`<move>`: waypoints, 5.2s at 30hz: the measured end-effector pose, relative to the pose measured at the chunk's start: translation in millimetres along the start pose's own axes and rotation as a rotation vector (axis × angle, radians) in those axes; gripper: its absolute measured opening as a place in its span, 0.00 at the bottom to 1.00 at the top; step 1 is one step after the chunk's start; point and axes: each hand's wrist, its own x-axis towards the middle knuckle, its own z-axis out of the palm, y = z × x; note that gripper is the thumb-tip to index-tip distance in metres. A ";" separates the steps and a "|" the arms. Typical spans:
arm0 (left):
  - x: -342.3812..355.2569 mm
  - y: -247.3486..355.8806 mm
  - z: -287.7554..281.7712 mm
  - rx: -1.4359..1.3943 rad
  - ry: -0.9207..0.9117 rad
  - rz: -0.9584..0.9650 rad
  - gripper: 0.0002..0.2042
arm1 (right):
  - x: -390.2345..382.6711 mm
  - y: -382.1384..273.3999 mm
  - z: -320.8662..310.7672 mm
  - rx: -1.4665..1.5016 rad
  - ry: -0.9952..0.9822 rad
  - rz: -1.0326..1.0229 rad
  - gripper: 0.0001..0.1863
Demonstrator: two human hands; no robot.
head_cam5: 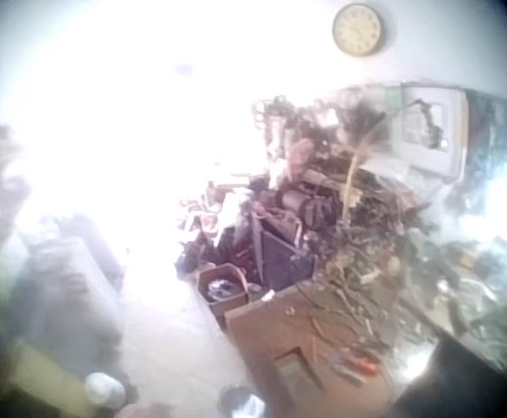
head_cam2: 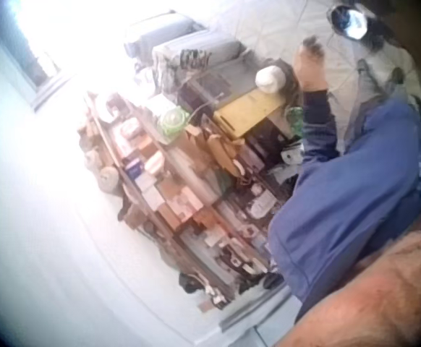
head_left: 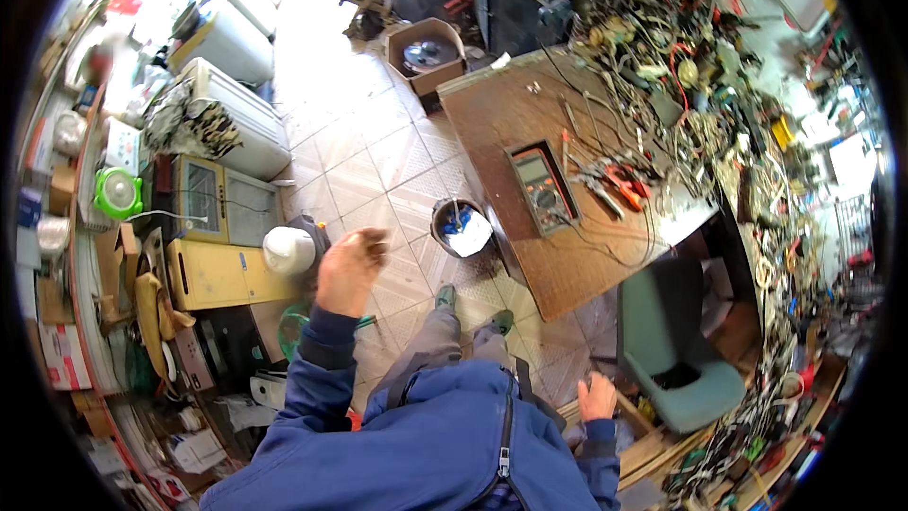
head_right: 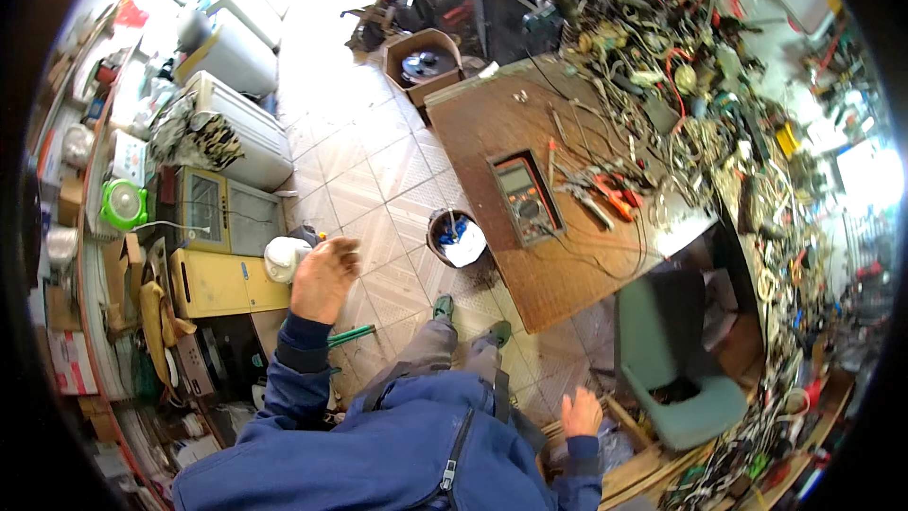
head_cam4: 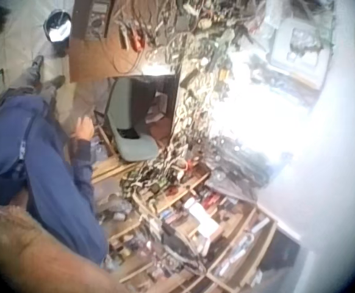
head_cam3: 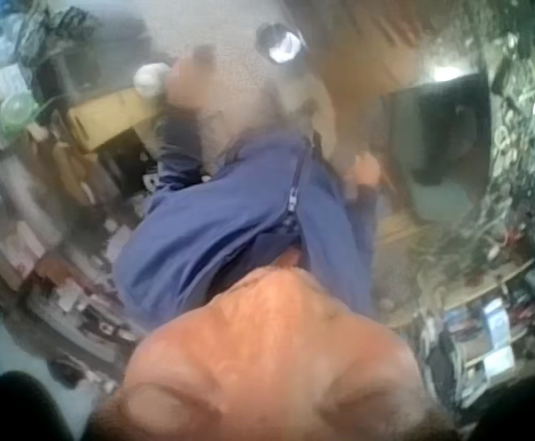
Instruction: The person walks through a cluttered workshop and approaches a disassembled washing machine. They use a multimeter to test various electrical components and wires inside the machine's control panel, checking for continuity or voltage.
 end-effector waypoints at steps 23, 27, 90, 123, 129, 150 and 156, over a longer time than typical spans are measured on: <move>0.2 69.8 -234.4 -0.331 0.345 0.020 0.09 | 186.8 -346.2 10.3 -0.030 -0.175 -0.628 0.20; 21.9 125.2 -294.5 -0.333 0.383 0.075 0.09 | 206.3 -425.1 36.9 -0.011 -0.243 -0.617 0.20; 881.1 710.0 -678.3 -0.587 0.584 0.138 0.09 | 1085.9 -1262.7 112.7 -0.227 -0.542 -0.497 0.18; 1305.2 1104.4 -932.7 -0.569 0.667 0.181 0.07 | 1428.1 -1782.7 118.3 0.062 -0.572 -0.303 0.14; 1477.7 1187.3 -947.8 -0.421 0.559 0.069 0.08 | 1429.0 -1821.1 104.7 -0.012 -0.543 -0.183 0.14; 1880.8 1399.1 -980.1 -0.561 0.558 0.072 0.09 | 1896.5 -2325.6 38.5 0.463 -0.633 -0.374 0.12; 1999.7 1499.5 -1029.9 -0.520 0.503 0.127 0.09 | 1933.3 -2366.1 4.9 0.130 -0.599 -0.575 0.13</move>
